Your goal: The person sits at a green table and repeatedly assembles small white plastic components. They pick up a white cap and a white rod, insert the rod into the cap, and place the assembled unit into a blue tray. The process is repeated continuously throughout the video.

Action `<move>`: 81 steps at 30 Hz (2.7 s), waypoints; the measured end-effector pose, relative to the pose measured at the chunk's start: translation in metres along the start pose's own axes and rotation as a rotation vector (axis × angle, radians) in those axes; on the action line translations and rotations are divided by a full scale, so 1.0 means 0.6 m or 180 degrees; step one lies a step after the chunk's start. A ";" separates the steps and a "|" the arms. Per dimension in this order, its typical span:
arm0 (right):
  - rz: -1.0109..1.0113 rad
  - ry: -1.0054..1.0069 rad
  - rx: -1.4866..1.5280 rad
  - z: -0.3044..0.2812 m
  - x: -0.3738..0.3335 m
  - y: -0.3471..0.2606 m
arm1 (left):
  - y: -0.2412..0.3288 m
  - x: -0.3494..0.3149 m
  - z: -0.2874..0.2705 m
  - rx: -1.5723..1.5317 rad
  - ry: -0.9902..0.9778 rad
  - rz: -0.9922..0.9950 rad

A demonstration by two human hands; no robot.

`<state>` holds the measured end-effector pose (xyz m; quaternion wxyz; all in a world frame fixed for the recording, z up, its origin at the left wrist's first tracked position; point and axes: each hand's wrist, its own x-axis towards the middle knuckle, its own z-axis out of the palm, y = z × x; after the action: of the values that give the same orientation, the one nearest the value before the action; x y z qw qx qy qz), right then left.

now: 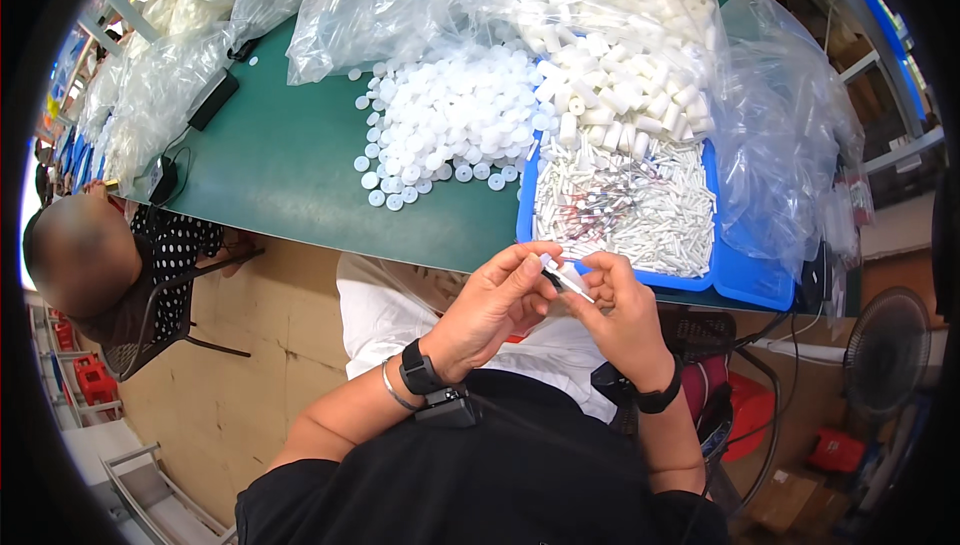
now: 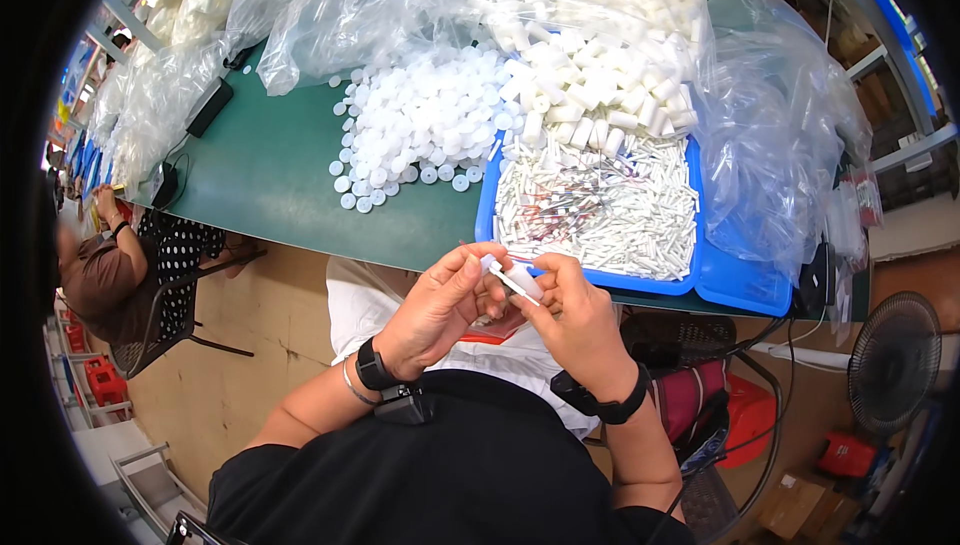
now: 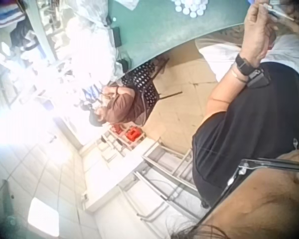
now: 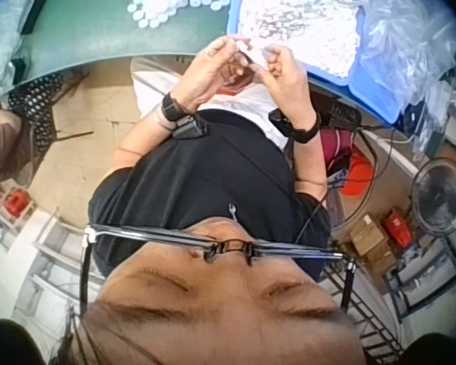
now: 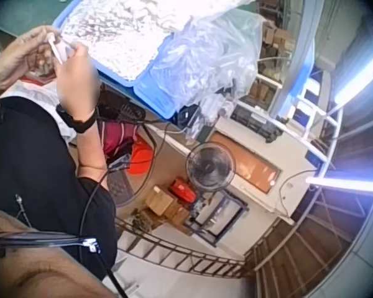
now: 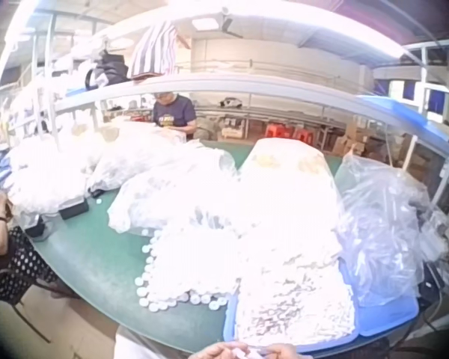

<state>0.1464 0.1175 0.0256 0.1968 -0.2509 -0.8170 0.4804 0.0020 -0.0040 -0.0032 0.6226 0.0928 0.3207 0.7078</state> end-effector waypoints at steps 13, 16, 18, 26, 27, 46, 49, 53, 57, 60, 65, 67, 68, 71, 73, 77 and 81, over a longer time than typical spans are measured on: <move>-0.0215 -0.0152 -0.0130 0.002 0.001 -0.004 | -0.011 -0.005 -0.001 0.1080 0.0380 0.0120; 0.0633 -0.0261 0.1226 -0.002 -0.003 -0.004 | -0.003 -0.004 -0.001 0.1834 0.0252 0.0470; 0.1061 -0.0456 0.1955 -0.009 -0.007 -0.003 | 0.004 -0.003 -0.001 0.2380 0.0057 0.0672; 0.0709 -0.0905 0.1241 -0.043 -0.017 0.001 | -0.009 -0.007 0.012 0.2148 -0.0309 0.0241; 0.0521 -0.0971 0.0780 -0.063 -0.008 -0.011 | -0.007 -0.008 0.015 0.1923 -0.0152 0.0086; 0.0548 0.1358 -0.3980 -0.370 0.056 0.226 | -0.002 -0.003 -0.002 0.0262 -0.0307 -0.0610; 0.0136 0.2233 -0.2734 -0.321 0.042 0.139 | -0.007 -0.002 -0.009 0.0038 -0.0132 -0.0515; 0.0548 0.1469 0.0558 -0.141 -0.012 0.011 | -0.014 0.008 -0.016 -0.0251 -0.0225 -0.0392; 0.0039 0.0727 0.1263 -0.015 -0.046 0.020 | -0.015 0.007 0.008 -0.0406 -0.0086 -0.0299; 0.0210 0.0536 0.1238 -0.001 -0.043 0.012 | -0.020 0.005 0.001 -0.0486 0.0019 -0.0206; 0.0518 0.0308 0.1902 0.026 -0.040 0.023 | -0.042 0.004 -0.006 -0.0034 0.0300 0.0260; 0.0662 0.0343 0.2261 0.034 -0.033 0.018 | -0.049 -0.002 -0.003 0.0700 0.0602 0.0500; 0.0672 0.0411 0.2316 0.038 -0.031 0.021 | -0.048 -0.005 -0.004 0.1046 0.0566 0.0593; -0.0169 0.0386 0.1237 0.043 -0.034 0.039 | -0.041 -0.011 -0.005 0.1982 0.0291 0.0975; -0.0514 0.0171 0.0974 0.047 -0.033 0.042 | -0.038 -0.011 -0.002 0.2442 -0.0115 0.1357; -0.0179 -0.0006 0.1198 0.053 -0.047 0.059 | -0.044 -0.013 -0.001 0.1623 -0.0565 0.0929; -0.0450 -0.0047 0.0536 0.057 -0.043 0.053 | -0.047 -0.014 0.000 0.0785 -0.0309 0.0247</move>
<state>0.1547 0.0919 -0.0202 0.2446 -0.1717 -0.7909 0.5340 0.0270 -0.0114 -0.0171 0.5933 0.2151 0.3710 0.6812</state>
